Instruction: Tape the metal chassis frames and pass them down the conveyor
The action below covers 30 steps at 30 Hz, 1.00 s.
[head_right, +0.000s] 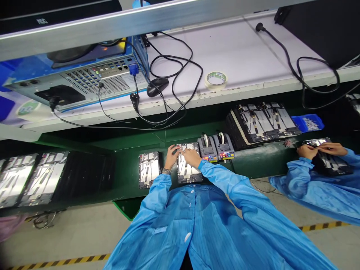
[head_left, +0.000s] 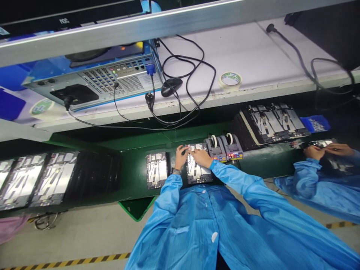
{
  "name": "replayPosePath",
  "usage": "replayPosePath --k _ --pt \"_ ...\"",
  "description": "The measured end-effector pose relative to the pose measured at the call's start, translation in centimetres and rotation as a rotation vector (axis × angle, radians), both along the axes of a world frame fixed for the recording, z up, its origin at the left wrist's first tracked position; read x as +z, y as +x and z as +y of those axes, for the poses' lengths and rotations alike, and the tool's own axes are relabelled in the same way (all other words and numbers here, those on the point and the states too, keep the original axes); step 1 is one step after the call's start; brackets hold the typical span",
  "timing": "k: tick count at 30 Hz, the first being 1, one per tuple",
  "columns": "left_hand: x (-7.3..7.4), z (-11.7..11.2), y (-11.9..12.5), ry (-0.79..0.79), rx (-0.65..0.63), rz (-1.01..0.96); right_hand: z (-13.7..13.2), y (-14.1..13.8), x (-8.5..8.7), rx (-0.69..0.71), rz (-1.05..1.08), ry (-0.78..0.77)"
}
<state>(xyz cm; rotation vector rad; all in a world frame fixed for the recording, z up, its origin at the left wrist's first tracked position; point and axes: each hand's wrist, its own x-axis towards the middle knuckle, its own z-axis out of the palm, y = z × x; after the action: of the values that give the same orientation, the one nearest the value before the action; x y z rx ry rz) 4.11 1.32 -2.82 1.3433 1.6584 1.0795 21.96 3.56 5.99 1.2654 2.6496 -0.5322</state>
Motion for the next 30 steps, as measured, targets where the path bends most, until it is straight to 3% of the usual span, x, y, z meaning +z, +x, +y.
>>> replayPosePath --k 6,10,12,15,17,20,23,27,30 --pt "0.4 0.4 -0.3 0.042 -0.036 0.053 0.8 1.1 0.1 -0.047 0.11 -0.048" --pt "0.8 1.6 -1.1 0.05 -0.103 0.136 -1.1 4.0 -0.2 -0.369 0.431 0.007" --pt "1.3 2.4 -1.7 0.039 -0.161 0.164 -3.4 5.6 -0.8 -0.533 0.544 0.031" --pt "2.1 2.5 -1.9 0.035 -0.236 0.177 -7.7 7.5 -2.5 -0.724 0.547 0.018" --pt "2.5 1.3 -1.4 0.07 -0.194 0.18 -10.0 8.2 -4.0 -0.787 0.531 -0.034" --pt "2.5 -2.9 0.7 0.09 -0.006 0.174 -11.4 8.6 -6.2 -0.813 0.56 -0.192" --pt "2.1 -8.0 3.5 -0.095 0.076 0.076 -11.3 8.7 -7.1 -0.825 0.587 -0.259" --pt "2.0 -12.1 5.6 -0.241 0.123 -0.088 -11.5 8.6 -5.6 -0.774 0.548 -0.226" --pt "2.5 -13.6 4.3 -0.239 0.186 -0.112 -12.2 7.8 -3.1 -0.675 0.542 -0.236"
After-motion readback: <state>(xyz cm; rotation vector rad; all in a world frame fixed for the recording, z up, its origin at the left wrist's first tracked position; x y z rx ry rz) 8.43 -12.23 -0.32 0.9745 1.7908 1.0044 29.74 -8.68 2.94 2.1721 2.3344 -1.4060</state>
